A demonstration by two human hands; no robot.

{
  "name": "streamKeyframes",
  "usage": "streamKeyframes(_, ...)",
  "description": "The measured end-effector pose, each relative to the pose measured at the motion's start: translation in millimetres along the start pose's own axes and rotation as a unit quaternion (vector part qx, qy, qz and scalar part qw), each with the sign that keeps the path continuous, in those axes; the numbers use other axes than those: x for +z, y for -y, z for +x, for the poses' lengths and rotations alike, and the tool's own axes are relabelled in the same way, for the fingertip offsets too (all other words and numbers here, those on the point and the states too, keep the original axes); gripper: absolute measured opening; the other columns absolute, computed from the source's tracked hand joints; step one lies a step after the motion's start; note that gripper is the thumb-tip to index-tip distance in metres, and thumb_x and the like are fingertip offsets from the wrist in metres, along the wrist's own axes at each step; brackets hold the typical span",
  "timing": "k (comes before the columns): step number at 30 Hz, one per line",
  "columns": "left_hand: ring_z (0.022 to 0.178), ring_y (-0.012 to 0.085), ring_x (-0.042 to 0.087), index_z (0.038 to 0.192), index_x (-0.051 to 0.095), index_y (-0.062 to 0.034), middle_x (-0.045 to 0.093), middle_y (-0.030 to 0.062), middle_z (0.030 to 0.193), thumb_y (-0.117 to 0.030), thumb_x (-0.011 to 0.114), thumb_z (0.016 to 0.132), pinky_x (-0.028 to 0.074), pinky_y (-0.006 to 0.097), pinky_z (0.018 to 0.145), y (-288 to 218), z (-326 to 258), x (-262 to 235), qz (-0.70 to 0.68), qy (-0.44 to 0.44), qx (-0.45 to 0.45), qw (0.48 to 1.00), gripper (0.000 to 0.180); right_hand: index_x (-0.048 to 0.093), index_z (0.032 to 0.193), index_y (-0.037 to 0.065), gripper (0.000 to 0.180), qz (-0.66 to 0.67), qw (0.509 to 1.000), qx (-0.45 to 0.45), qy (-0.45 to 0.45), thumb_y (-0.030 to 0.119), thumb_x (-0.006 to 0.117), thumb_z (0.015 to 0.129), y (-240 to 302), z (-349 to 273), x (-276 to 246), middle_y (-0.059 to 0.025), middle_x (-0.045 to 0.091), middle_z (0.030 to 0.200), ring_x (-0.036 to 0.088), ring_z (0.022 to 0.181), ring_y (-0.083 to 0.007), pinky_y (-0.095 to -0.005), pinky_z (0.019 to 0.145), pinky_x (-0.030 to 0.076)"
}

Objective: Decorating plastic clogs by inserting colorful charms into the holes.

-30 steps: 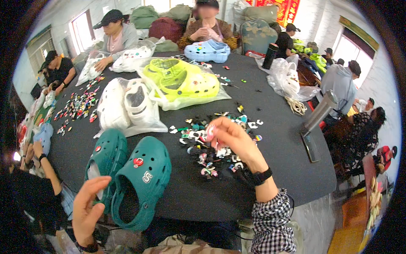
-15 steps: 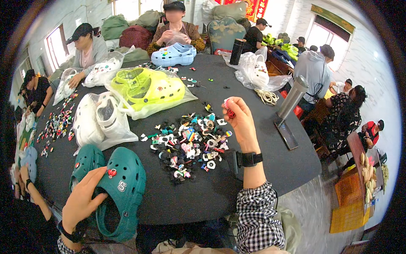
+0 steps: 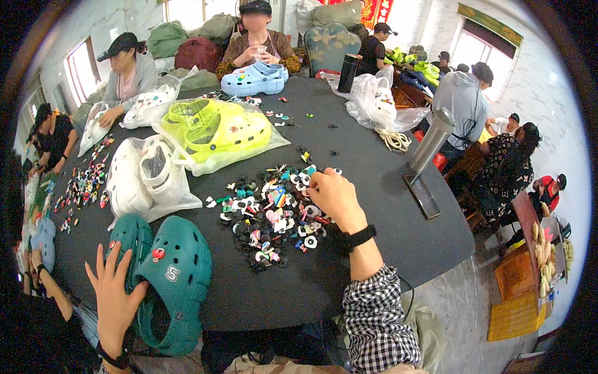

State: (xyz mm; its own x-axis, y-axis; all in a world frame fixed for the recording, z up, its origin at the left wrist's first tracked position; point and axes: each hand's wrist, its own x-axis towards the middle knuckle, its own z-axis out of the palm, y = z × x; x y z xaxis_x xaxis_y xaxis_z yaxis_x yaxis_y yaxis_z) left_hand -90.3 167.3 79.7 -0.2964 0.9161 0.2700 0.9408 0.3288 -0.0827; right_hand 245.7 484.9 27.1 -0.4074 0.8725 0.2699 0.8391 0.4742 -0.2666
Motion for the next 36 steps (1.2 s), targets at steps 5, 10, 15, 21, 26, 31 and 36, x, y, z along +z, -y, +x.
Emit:
streamKeyframes(5, 0.142, 0.0422, 0.031, 0.132, 0.057, -0.0002, 0.042, 0.0107, 0.151, -0.024, 0.076, 0.073, 0.03, 0.053, 0.112, 22.3, -5.0, -3.1, -0.111, 0.058, -0.008, 0.992, 0.067, 0.071, 0.091, 0.01, 0.014, 0.036, 0.997, -0.03, -0.062, 0.022, 0.067, 0.085, -17.0, 5.0, 9.0, -0.0145, 0.062, 0.088, 0.065, 0.086, -0.0356, -0.0465, 0.077, 0.054)
streamKeyframes(10, 0.143, 0.0378, 0.032, 0.146, 0.043, -0.0028, 0.04, 0.0182, 0.151, -0.009, 0.064, 0.075, 0.025, 0.045, 0.119, 21.7, -4.8, -15.0, -0.273, 0.013, -0.066, 0.96, 0.075, 0.071, 0.097, 0.011, 0.02, 0.024, 0.995, -0.081, -0.062, 0.022, 0.073, 0.081, -4.8, 9.8, 26.4, -0.0126, 0.059, 0.096, 0.062, 0.096, -0.0332, -0.0454, 0.079, 0.055)
streamKeyframes(15, 0.141, 0.0388, 0.037, 0.15, 0.035, -0.004, 0.039, 0.0214, 0.15, 0.0, 0.067, 0.071, 0.031, 0.043, 0.116, 40.8, -14.5, 4.6, -0.275, 0.002, -0.068, 0.959, 0.085, 0.07, 0.098, 0.01, 0.028, -0.062, 0.993, -0.08, -0.058, 0.021, 0.079, 0.074, 7.6, 13.5, 32.4, -0.0133, 0.058, 0.099, 0.061, 0.101, -0.0321, -0.0441, 0.08, 0.055)
streamKeyframes(21, 0.14, 0.0392, 0.038, 0.149, 0.036, -0.0042, 0.039, 0.0217, 0.15, 0.001, 0.067, 0.068, 0.031, 0.043, 0.116, 29.6, -25.5, 3.8, -0.271, 0.0, -0.081, 0.959, 0.087, 0.071, 0.098, 0.011, 0.019, 0.064, 0.996, -0.063, 0.013, 0.019, 0.073, 0.08, -6.9, 15.3, 20.2, -0.0124, 0.058, 0.094, 0.062, 0.093, -0.031, -0.0414, 0.08, 0.053)
streamKeyframes(26, 0.138, 0.0434, 0.039, 0.146, 0.039, -0.0032, 0.038, 0.0228, 0.15, 0.0, 0.066, 0.067, 0.032, 0.047, 0.114, 9.2, -42.4, -5.4, -0.238, 0.011, -0.077, 0.968, 0.084, 0.072, 0.105, 0.01, 0.021, 0.17, 0.981, -0.058, 0.075, 0.018, 0.066, 0.086, -20.6, 14.1, 9.6, -0.0102, 0.057, 0.089, 0.062, 0.086, -0.0271, -0.0381, 0.077, 0.05)
streamKeyframes(31, 0.137, 0.0403, 0.04, 0.151, 0.036, -0.0062, 0.039, 0.0242, 0.15, -0.027, 0.06, 0.096, 0.034, 0.047, 0.111, -4.0, -54.9, -39.7, -0.151, 0.029, 0.008, 0.988, 0.064, 0.071, 0.104, 0.01, 0.02, 0.135, 0.989, -0.056, 0.0, 0.018, 0.069, 0.085, 5.3, 17.7, 15.1, -0.0124, 0.058, 0.093, 0.063, 0.089, -0.031, -0.0408, 0.08, 0.051)
streamKeyframes(36, 0.134, 0.0453, 0.039, 0.149, 0.041, -0.0097, 0.038, 0.0238, 0.151, -0.03, 0.06, 0.093, 0.035, 0.051, 0.11, -6.4, -55.1, -26.7, -0.153, 0.008, -0.014, 0.988, 0.063, 0.069, 0.102, 0.011, 0.023, -0.036, 0.991, -0.125, -0.039, 0.019, 0.074, 0.082, -0.5, 33.4, 27.7, -0.0112, 0.057, 0.097, 0.061, 0.096, -0.0327, -0.0434, 0.08, 0.051)
